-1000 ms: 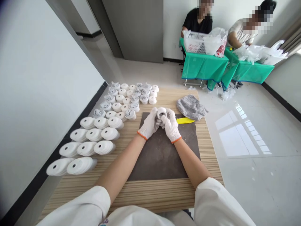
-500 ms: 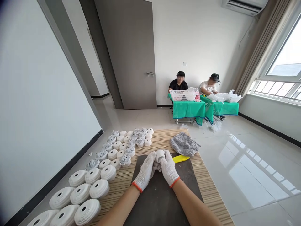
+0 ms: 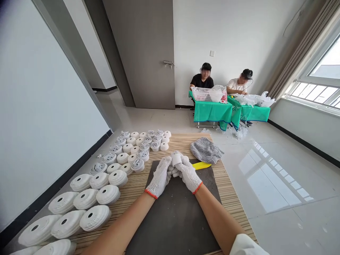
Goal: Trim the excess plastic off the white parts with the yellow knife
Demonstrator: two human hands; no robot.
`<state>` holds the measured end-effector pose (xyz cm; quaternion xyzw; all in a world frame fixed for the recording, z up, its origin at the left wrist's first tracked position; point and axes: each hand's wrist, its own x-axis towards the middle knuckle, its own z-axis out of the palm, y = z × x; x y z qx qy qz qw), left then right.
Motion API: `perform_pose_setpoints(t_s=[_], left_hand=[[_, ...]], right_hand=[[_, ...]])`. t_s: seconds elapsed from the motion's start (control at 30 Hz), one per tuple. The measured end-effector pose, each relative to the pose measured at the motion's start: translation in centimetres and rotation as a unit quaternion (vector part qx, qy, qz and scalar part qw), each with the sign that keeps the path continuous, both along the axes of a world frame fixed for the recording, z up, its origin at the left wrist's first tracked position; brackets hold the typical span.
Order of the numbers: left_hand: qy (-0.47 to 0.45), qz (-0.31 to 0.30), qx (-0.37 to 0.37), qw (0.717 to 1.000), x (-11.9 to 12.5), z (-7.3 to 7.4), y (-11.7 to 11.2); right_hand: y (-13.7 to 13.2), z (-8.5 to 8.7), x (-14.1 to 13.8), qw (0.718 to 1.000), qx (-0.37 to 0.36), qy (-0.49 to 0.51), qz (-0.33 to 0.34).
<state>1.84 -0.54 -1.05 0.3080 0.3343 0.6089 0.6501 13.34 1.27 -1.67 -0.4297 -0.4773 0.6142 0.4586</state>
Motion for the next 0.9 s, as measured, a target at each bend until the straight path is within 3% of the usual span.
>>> perform_pose_setpoints(t_s=[0.17,0.3,0.6,0.9], left_hand=[[-0.028,-0.028,0.003,0.999,-0.3,0.7,0.1],[-0.015,-0.064,0.041,0.997,-0.3,1.1,-0.3],[0.071,0.034,-0.002,0.997,-0.3,0.6,-1.0],[-0.050,0.068,-0.115,0.990,-0.8,0.0,0.6]], right_hand=[[0.6,-0.2,-0.3,0.990,-0.070,0.120,0.034],[0.9,-0.3,-0.1,0.985,-0.113,0.132,0.021],[-0.2,1.3,0.6,0.980,-0.120,0.152,0.052],[0.1,0.7,1.3,0.954,-0.136,0.219,0.154]])
